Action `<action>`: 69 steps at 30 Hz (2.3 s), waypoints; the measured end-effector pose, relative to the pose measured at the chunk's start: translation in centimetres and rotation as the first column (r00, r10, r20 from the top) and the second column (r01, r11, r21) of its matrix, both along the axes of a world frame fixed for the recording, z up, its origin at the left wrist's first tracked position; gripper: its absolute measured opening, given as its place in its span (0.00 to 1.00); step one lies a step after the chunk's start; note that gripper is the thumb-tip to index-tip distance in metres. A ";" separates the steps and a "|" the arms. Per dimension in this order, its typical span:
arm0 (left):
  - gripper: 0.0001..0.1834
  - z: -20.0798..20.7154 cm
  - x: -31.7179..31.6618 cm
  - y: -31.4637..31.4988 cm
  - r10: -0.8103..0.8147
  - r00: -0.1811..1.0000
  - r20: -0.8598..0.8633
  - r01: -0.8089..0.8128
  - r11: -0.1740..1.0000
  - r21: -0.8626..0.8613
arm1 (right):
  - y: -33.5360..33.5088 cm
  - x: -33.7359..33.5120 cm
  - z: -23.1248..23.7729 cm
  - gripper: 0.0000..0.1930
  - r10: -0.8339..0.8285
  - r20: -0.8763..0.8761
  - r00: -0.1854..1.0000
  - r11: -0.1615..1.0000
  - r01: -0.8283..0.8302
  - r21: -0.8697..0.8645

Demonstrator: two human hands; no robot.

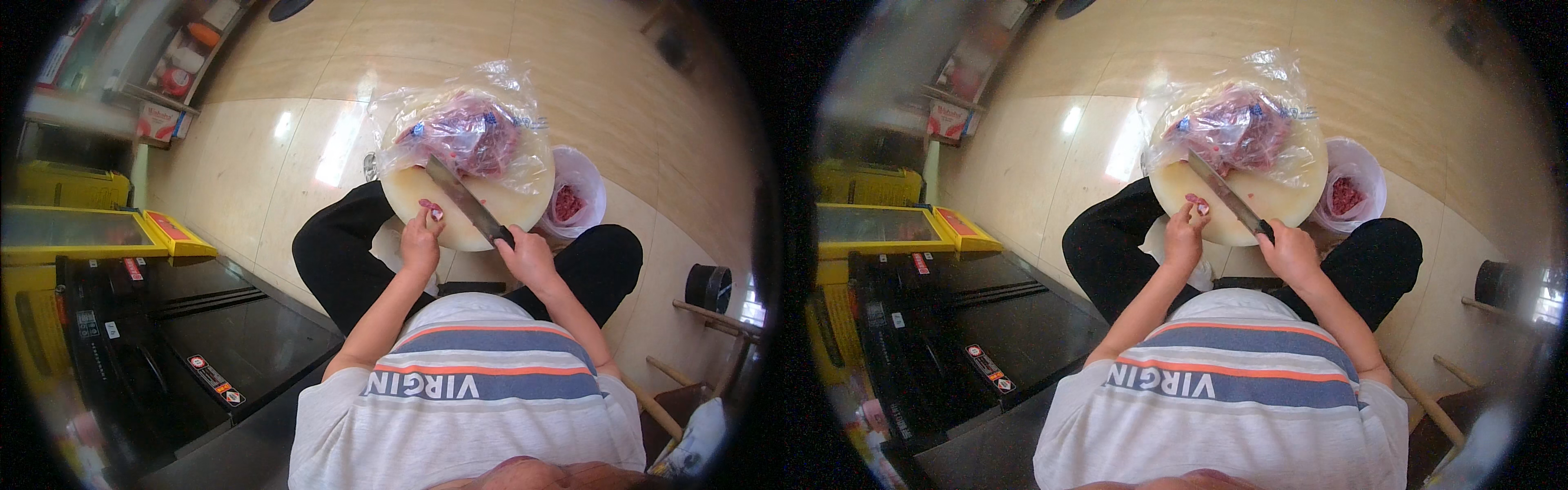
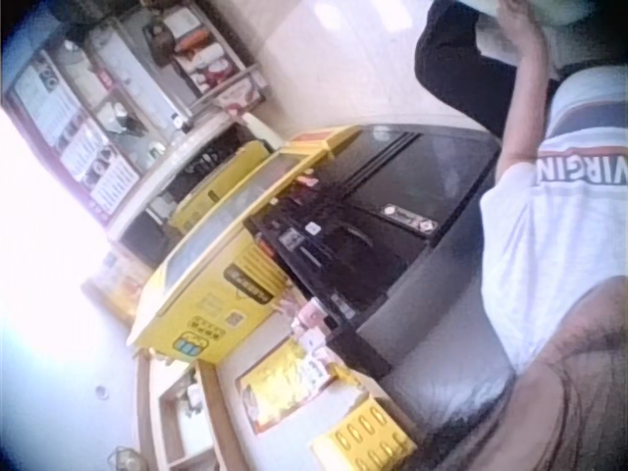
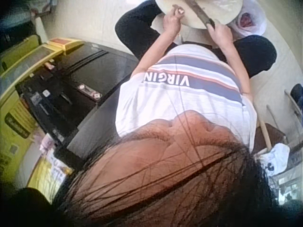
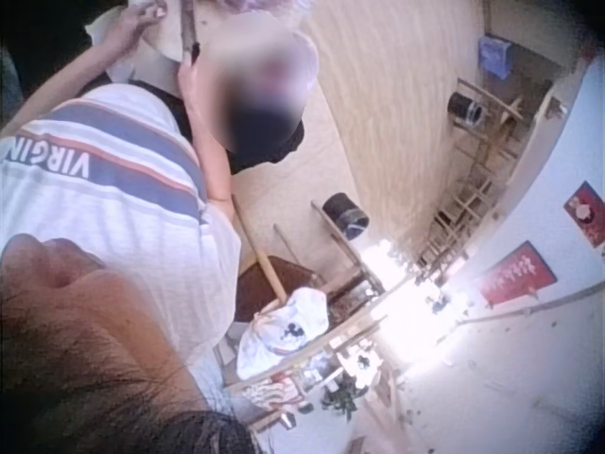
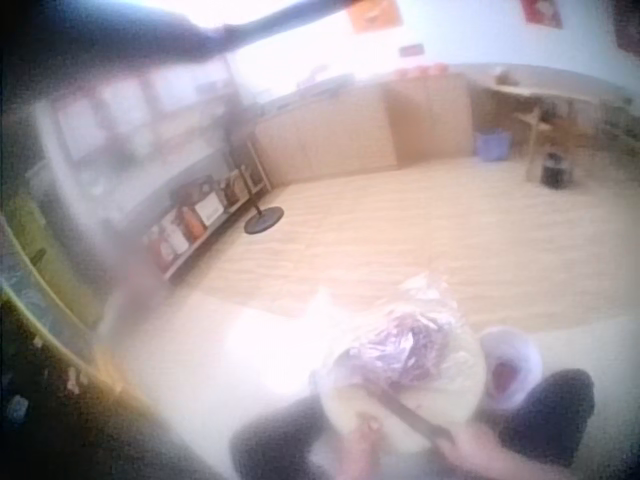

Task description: The person sits on a low stool and uses a cleaver to cut pieces of raw meat on a round cutting board. They repeatedly slice the meat into smaller pieces and transfer them into a nearby white bowl.

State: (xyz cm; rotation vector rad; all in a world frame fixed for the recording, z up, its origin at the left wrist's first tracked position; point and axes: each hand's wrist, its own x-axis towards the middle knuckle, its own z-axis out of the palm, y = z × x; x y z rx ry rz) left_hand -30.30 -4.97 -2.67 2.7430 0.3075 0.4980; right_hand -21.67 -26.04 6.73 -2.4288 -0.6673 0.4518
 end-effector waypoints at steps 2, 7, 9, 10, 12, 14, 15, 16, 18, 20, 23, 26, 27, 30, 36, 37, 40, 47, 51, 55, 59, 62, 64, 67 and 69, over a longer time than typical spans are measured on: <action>0.12 -0.7 0.6 1.5 -0.022 0.997 0.071 0.025 0.999 -0.044 | 0.6 -0.4 0.1 0.14 0.017 0.015 1.000 1.000 -0.017 -0.006; 0.10 -2.0 1.9 3.0 -0.178 0.970 0.168 0.198 0.973 -0.116 | 1.9 -1.5 -0.2 0.14 0.058 0.026 0.998 0.994 -0.056 -0.095; 0.12 -2.2 2.1 2.7 -0.169 0.974 0.149 0.187 0.975 -0.118 | 2.2 -1.7 -0.2 0.13 0.056 0.047 0.997 0.992 -0.050 -0.112; 0.13 -2.1 2.1 2.5 -0.159 0.977 0.140 0.170 0.983 -0.074 | 2.3 -1.7 -0.4 0.13 0.047 0.057 0.997 0.992 -0.040 -0.118; 0.16 -2.1 2.2 2.3 -0.137 0.983 0.123 0.136 0.991 0.016 | 2.3 -1.8 -0.6 0.13 0.022 0.086 0.996 0.992 -0.011 -0.125; 0.17 -2.5 2.3 2.6 -0.113 0.982 0.151 0.119 0.992 -0.034 | 2.2 -1.8 -0.8 0.13 -0.007 0.126 0.992 0.992 0.023 -0.125; 0.17 -2.7 2.3 2.7 -0.101 0.981 0.165 0.112 0.992 -0.059 | 2.2 -1.7 -0.7 0.13 -0.011 0.126 0.992 0.994 0.024 -0.109; 0.17 -3.2 2.4 2.9 -0.068 0.984 0.167 0.100 0.977 -0.189 | 2.1 -1.6 -0.5 0.13 -0.016 0.127 0.992 0.995 0.028 -0.094; 0.17 -4.1 2.3 3.6 -0.004 0.987 0.159 0.074 0.896 -0.438 | 2.0 -1.4 -0.1 0.14 -0.019 0.118 0.993 0.996 0.030 -0.089; 0.15 -2.7 2.3 4.1 -0.071 0.981 0.178 0.120 0.953 -0.277 | 2.0 -1.4 0.0 0.14 -0.025 0.094 0.995 0.993 0.035 -0.108; 0.09 -2.1 2.6 4.0 -0.206 0.949 0.239 0.250 0.952 -0.174 | 2.1 -1.7 0.0 0.14 -0.013 0.052 0.999 0.995 0.018 -0.100; 0.08 -2.4 2.5 2.4 -0.193 0.948 0.252 0.236 0.960 -0.152 | 2.1 -2.2 0.1 0.14 -0.009 -0.013 1.000 0.999 0.009 -0.044; 0.09 -2.4 2.2 2.1 -0.172 0.954 0.247 0.212 0.966 -0.146 | 2.2 -2.4 0.3 0.14 -0.002 -0.022 1.000 0.999 0.001 -0.053; 0.10 -2.0 2.2 1.5 -0.122 0.957 0.263 0.160 0.979 -0.128 | 2.0 -2.7 0.4 0.14 0.019 -0.023 1.000 0.997 -0.020 -0.079; 0.10 -2.8 2.3 2.0 -0.168 0.947 0.274 0.202 0.974 -0.102 | 1.6 -3.3 0.5 0.12 0.085 -0.017 0.996 0.984 -0.087 -0.153; 0.10 -2.9 2.4 1.9 -0.172 0.946 0.275 0.208 0.972 -0.106 | 1.5 -3.4 0.5 0.12 0.091 -0.020 0.996 0.982 -0.093 -0.166; 0.10 -3.1 2.4 2.2 -0.193 0.947 0.257 0.226 0.968 -0.105 | 1.6 -3.5 0.5 0.12 0.115 -0.025 0.993 0.973 -0.118 -0.200; 0.12 -2.9 2.7 2.4 -0.234 0.942 0.241 0.273 0.951 -0.145 | 2.4 -4.4 -0.1 0.11 0.152 0.005 0.988 0.949 -0.145 -0.280; 0.15 -2.3 3.0 2.4 -0.247 0.944 0.219 0.286 0.943 -0.172 | 2.2 -4.5 0.1 0.10 0.147 0.029 0.989 0.954 -0.134 -0.268; 0.17 -2.3 2.9 2.2 -0.226 0.960 0.164 0.255 0.950 -0.183 | 2.0 -4.3 -0.2 0.10 0.151 0.053 0.987 0.955 -0.132 -0.266; 0.14 -2.4 3.2 2.1 -0.241 0.948 0.206 0.277 0.946 -0.169 | 2.1 -3.8 0.1 0.10 0.162 0.042 0.986 0.952 -0.145 -0.271; 0.15 -2.5 3.2 2.1 -0.247 0.952 0.181 0.282 0.938 -0.201 | 2.3 -3.5 -0.7 0.10 0.176 0.001 0.984 0.942 -0.169 -0.289; 0.15 -2.6 3.3 2.2 -0.250 0.951 0.183 0.283 0.940 -0.191 | 2.7 -3.1 -0.3 0.10 0.194 -0.013 0.981 0.932 -0.189 -0.309; 0.15 -2.7 3.2 2.3 -0.248 0.950 0.190 0.285 0.938 -0.200 | 3.7 -2.8 0.1 0.05 0.206 -0.008 0.979 0.934 -0.199 -0.298; 0.15 -2.5 3.2 2.1 -0.232 0.953 0.195 0.273 0.938 -0.215 | 4.3 -2.6 -0.1 0.03 0.201 -0.008 0.979 0.939 -0.195 -0.282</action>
